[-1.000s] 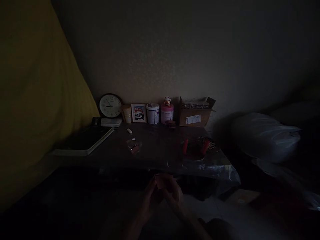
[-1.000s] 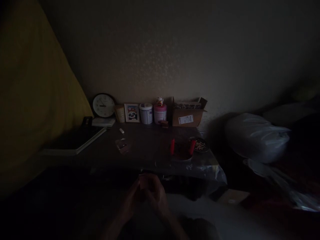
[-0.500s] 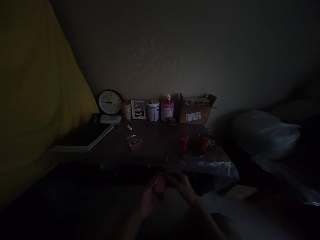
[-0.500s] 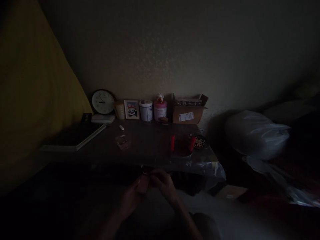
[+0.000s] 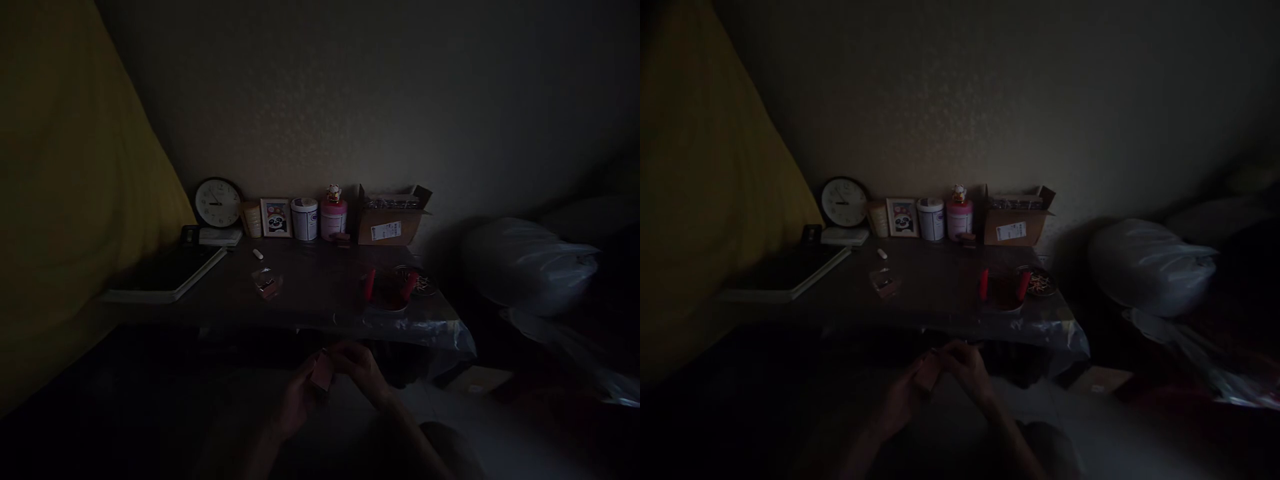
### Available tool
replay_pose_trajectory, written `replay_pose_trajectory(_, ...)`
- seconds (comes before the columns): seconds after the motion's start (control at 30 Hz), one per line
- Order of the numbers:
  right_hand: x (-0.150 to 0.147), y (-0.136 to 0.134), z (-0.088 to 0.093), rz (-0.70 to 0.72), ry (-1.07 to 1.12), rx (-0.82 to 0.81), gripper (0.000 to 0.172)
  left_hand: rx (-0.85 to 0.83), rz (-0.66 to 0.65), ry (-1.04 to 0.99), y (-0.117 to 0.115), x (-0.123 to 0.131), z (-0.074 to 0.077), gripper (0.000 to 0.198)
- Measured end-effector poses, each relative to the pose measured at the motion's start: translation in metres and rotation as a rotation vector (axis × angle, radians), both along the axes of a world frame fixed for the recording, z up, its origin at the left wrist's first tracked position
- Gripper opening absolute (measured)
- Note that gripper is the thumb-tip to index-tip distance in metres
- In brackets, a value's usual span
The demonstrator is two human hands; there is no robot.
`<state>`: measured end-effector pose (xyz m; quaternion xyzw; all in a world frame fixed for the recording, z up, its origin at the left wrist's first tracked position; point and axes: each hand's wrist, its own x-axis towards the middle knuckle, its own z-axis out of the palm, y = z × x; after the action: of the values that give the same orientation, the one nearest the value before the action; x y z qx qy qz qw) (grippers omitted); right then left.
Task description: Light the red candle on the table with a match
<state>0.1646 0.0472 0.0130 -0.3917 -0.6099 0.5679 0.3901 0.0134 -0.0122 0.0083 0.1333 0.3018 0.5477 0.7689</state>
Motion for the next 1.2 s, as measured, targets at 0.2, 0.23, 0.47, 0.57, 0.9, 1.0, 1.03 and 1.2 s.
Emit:
replay_pose_trajectory(0.2, 0.002, -0.001, 0.0, -0.001, -0.063, 0.155, 0.022, 0.011, -0.009, -0.02, 0.0, -0.001, 0.002, 0.025)
replay_pose_trajectory(0.23, 0.003, 0.0, -0.001, 0.006, -0.097, 0.239, 0.018, 0.005, -0.015, -0.027, 0.001, -0.001, 0.001, 0.026)
replay_pose_trajectory(0.47, 0.007, 0.003, -0.01, 0.057, -0.302, 0.671, 0.018, -0.041, -0.017, -0.023, 0.003, -0.002, -0.012, 0.026)
replay_pose_trajectory(0.57, 0.008, 0.002, -0.008, 0.055, -0.31, 0.676, 0.016, -0.034, -0.023, -0.012, 0.003, -0.003, -0.013, 0.026)
replay_pose_trajectory(0.9, 0.015, 0.005, -0.007, 0.104, -0.39, 0.563, 0.015, 0.0, -0.007, 0.019, 0.004, -0.004, -0.013, 0.023)
replay_pose_trajectory(1.0, 0.015, 0.004, -0.005, 0.123, -0.421, 0.536, 0.013, -0.031, -0.015, 0.047, 0.004, -0.003, -0.018, 0.021)
replay_pose_trajectory(1.03, 0.015, 0.004, -0.005, 0.128, -0.431, 0.531, 0.014, -0.05, -0.019, 0.062, 0.004, -0.003, -0.02, 0.021)
replay_pose_trajectory(1.2, 0.014, 0.001, -0.001, 0.166, -0.454, 0.52, 0.013, -0.119, -0.02, 0.118, 0.003, -0.006, -0.021, 0.024)
